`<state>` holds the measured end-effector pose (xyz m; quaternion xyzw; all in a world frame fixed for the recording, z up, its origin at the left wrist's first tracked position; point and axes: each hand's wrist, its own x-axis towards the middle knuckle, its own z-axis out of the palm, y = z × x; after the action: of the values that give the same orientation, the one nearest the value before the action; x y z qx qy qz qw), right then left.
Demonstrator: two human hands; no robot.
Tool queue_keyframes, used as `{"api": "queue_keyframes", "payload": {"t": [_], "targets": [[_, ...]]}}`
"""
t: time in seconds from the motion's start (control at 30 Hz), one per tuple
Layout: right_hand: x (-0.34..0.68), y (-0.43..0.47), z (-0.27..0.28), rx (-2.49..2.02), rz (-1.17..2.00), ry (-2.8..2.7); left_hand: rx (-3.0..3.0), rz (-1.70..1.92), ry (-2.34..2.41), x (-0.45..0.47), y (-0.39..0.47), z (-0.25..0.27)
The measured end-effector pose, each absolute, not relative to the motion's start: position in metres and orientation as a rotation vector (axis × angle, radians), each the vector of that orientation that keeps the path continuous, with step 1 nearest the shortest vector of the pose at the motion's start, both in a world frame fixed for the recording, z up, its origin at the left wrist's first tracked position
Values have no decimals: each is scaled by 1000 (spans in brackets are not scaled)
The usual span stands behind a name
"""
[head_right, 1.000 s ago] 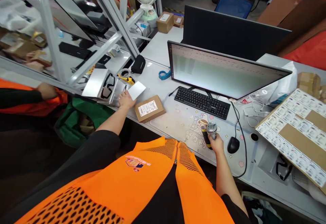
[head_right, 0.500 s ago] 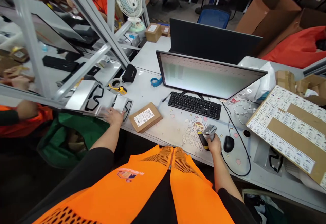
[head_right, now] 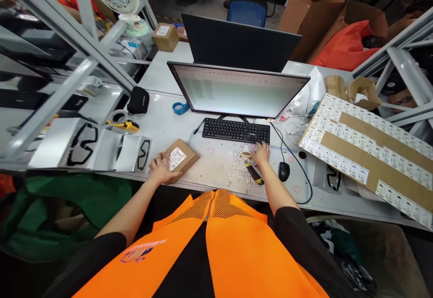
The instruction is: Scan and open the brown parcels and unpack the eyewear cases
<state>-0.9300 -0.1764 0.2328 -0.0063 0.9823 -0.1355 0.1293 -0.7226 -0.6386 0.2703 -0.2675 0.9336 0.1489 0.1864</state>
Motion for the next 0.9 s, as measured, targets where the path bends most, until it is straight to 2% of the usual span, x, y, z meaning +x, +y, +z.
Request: {"api": "queue_keyframes", "payload": {"t": [0.27,0.4,0.53,0.63,0.77,0.9], "targets": [[-971,-217,214,-90,-244,2672,-758,534,2725,-682,-575,289],[-953,-196,219,-89,-414,2881,-633,593,2692,-679,-536,297],[-907,-146,221,157,-561,3039,-459,640,2671,-695,-501,298],[-869,-114,216,352,-508,2931,-355,622,2650,-715,-478,292],[-841,-111,214,281,-375,2668,-220,596,2637,-736,-457,278],[-841,-132,226,245,-261,2666,-200,608,2627,-739,-452,262]]}}
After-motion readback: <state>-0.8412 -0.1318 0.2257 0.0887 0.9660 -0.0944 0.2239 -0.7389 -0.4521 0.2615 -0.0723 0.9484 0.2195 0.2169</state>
